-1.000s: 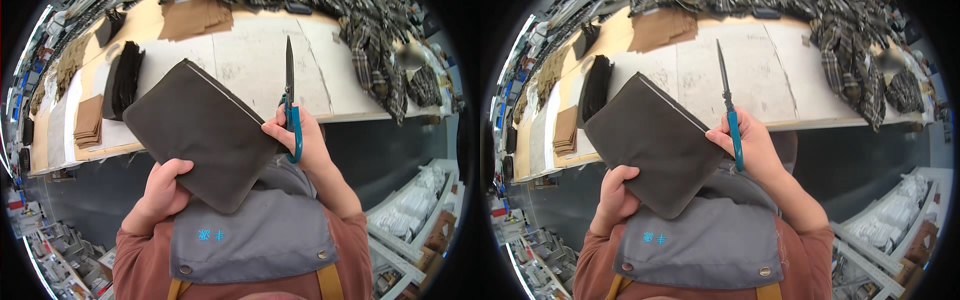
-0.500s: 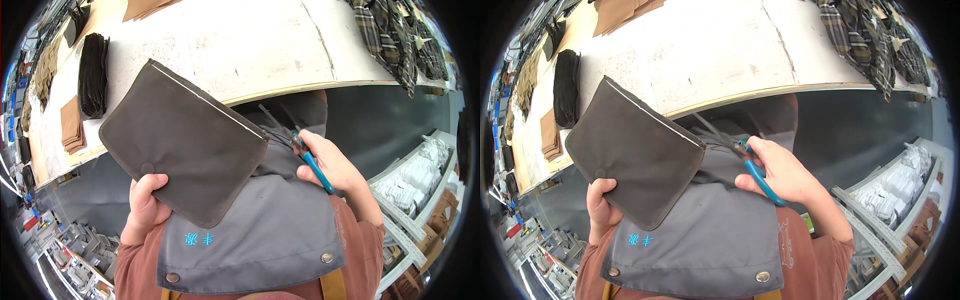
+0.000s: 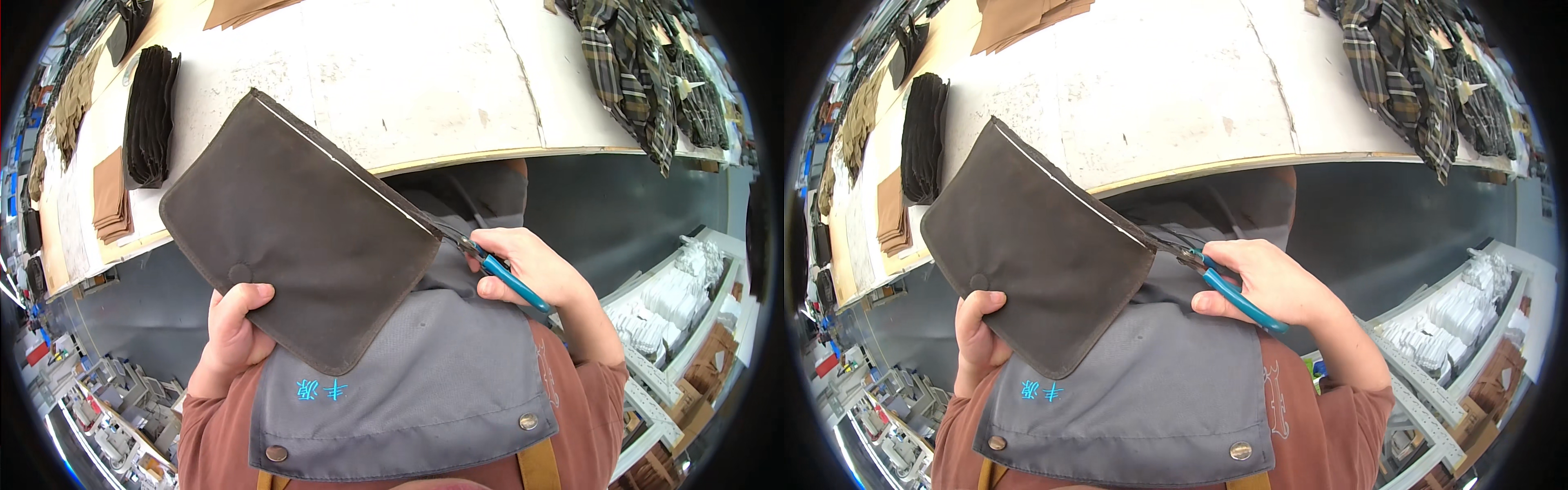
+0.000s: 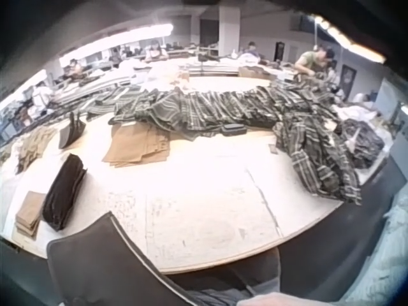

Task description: Trimming the excess edges of leather pieces using scissors.

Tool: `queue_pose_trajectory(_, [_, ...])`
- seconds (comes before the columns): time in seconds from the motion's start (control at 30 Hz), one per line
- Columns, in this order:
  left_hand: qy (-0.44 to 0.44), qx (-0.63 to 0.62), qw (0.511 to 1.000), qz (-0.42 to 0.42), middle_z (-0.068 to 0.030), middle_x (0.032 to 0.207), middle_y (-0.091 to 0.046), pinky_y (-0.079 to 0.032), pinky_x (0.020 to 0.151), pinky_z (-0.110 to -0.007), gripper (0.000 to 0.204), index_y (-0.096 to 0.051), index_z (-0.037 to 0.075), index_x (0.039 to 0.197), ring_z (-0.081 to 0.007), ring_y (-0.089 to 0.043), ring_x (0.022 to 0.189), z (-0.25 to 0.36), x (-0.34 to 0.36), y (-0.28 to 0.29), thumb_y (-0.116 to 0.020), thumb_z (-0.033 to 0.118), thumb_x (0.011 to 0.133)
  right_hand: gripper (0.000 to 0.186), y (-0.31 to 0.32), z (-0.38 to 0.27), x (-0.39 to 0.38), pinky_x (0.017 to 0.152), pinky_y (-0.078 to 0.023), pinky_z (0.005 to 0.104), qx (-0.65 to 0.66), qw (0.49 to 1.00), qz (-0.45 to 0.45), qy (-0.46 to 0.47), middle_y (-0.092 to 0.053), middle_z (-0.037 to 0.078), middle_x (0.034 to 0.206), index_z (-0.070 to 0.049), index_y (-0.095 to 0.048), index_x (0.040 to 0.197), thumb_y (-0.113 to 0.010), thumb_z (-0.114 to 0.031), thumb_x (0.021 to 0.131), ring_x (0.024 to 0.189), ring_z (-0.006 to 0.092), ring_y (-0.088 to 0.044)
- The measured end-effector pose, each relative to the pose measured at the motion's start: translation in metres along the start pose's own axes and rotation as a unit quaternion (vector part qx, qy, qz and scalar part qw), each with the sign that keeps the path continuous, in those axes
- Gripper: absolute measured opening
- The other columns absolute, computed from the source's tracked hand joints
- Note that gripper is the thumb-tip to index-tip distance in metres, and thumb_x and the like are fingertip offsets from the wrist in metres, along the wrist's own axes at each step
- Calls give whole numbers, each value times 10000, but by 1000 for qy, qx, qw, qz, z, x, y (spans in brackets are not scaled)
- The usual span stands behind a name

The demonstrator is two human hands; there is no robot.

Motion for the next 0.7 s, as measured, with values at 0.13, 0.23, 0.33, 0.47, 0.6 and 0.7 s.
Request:
queue_pose_trajectory(0.13, [-6, 6, 1000, 7, -215, 1141, -564, -524, 838, -396, 487, -423, -93, 1223, -304, -611, 993, 0, 3, -2, -442, 50, 757, 618, 2, -4, -1, 546, -377, 347, 1, 1000, -8, 0, -425, 116, 623, -5, -453, 725, -672, -582, 758, 571, 244, -424])
queue_pose_trajectory(0.23, [3, 1, 1000, 3, -215, 1144, -563, -523, 842, -398, 489, -422, -95, 1223, -306, -611, 993, -1, 4, 2, -444, 48, 756, 605, 1, -4, -1, 521, -356, 324, 13, 1000, 5, -6, -389, 92, 593, -10, -449, 700, -707, -556, 741, 547, 200, -376])
queue_pose_trajectory(0.33, [2, 3, 1000, 10, -216, 1143, -563, -522, 849, -402, 486, -423, -95, 1221, -309, -612, 991, 0, 4, -1, -447, 46, 756, 617, -2, 0, -2, 506, -333, 313, 40, 999, 13, -18, -350, 74, 578, -11, -433, 672, -724, -552, 729, 547, 164, -339])
queue_pose_trajectory(0.47, [11, 1, 1000, 7, -219, 1146, -561, -521, 855, -407, 481, -423, -92, 1221, -314, -610, 995, 1, 4, -6, -446, 41, 759, 648, -3, 6, -5, 485, -290, 309, 65, 997, 27, -16, -283, 54, 565, -15, -389, 637, -739, -555, 713, 546, 146, -288])
queue_pose_trajectory(0.6, [25, -25, 999, -23, -211, 1165, -552, -506, 886, -418, 451, -425, -78, 1224, -314, -593, 1036, 1, 8, 4, -447, 20, 785, 681, -4, 8, -1, 463, -250, 307, 63, 997, 37, -16, -229, 44, 562, -20, -333, 615, -765, -541, 693, 544, 140, -241])
queue_pose_trajectory(0.7, [29, -42, 998, -48, -201, 1181, -546, -493, 911, -420, 422, -431, -67, 1223, -307, -578, 1071, 1, 8, 2, -448, 3, 807, 692, -3, 12, -2, 453, -235, 306, 43, 998, 45, -2, -215, 40, 561, -25, -316, 608, -774, -538, 684, 545, 138, -226])
Point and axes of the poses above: each hand's wrist, its own x-axis towards the middle knuckle, its own y-axis out of the back of the hand, z = x × y, the point moved 3 cm from there along x, towards the middle knuckle
